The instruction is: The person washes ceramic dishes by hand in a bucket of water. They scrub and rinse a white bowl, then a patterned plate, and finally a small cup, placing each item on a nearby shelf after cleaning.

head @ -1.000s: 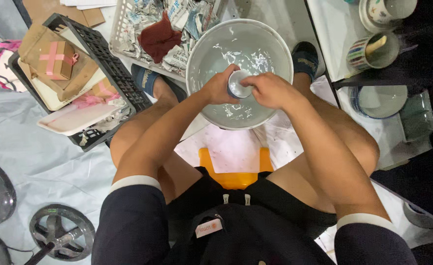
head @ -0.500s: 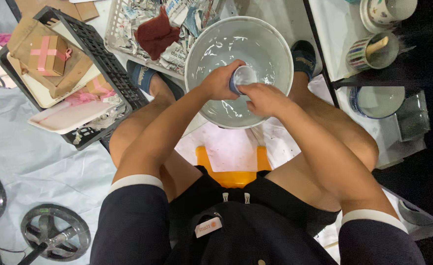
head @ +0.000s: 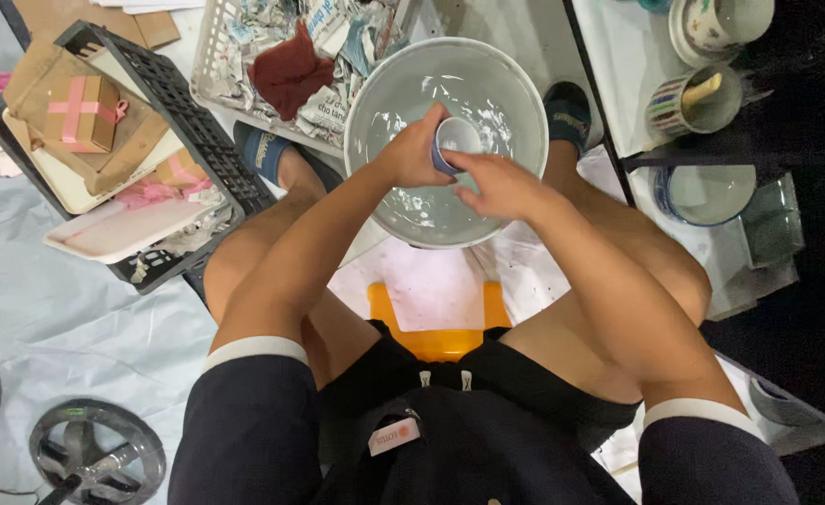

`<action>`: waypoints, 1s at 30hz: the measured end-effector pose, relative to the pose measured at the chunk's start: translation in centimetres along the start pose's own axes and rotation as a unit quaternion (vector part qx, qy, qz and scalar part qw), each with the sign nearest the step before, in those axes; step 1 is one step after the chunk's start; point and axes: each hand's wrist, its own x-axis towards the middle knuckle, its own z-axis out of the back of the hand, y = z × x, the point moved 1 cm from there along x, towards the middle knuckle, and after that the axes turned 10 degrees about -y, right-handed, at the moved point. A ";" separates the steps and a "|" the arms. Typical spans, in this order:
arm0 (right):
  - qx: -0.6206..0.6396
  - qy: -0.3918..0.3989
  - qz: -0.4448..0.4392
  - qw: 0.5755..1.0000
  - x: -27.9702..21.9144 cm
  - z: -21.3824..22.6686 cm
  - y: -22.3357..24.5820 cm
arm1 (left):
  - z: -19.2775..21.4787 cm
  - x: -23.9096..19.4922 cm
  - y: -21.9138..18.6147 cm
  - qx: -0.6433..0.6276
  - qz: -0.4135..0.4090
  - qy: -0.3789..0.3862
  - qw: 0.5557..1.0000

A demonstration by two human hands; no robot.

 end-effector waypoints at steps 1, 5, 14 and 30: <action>0.007 -0.021 0.027 0.999 0.1 0.4 0.1 | -0.1 -0.1 0.3 0.015 0.019 -0.002 1.000; -0.022 -0.021 -0.022 0.999 0.4 1.2 0.0 | 0.1 0.2 1.1 0.065 -0.010 -0.007 0.998; -0.030 0.004 -0.106 0.994 -0.2 2.8 -1.3 | 0.1 0.4 2.8 0.285 0.059 0.092 0.952; -0.050 0.033 -0.130 0.990 -0.6 2.2 -0.5 | -7.8 3.6 5.1 0.512 0.177 0.318 0.778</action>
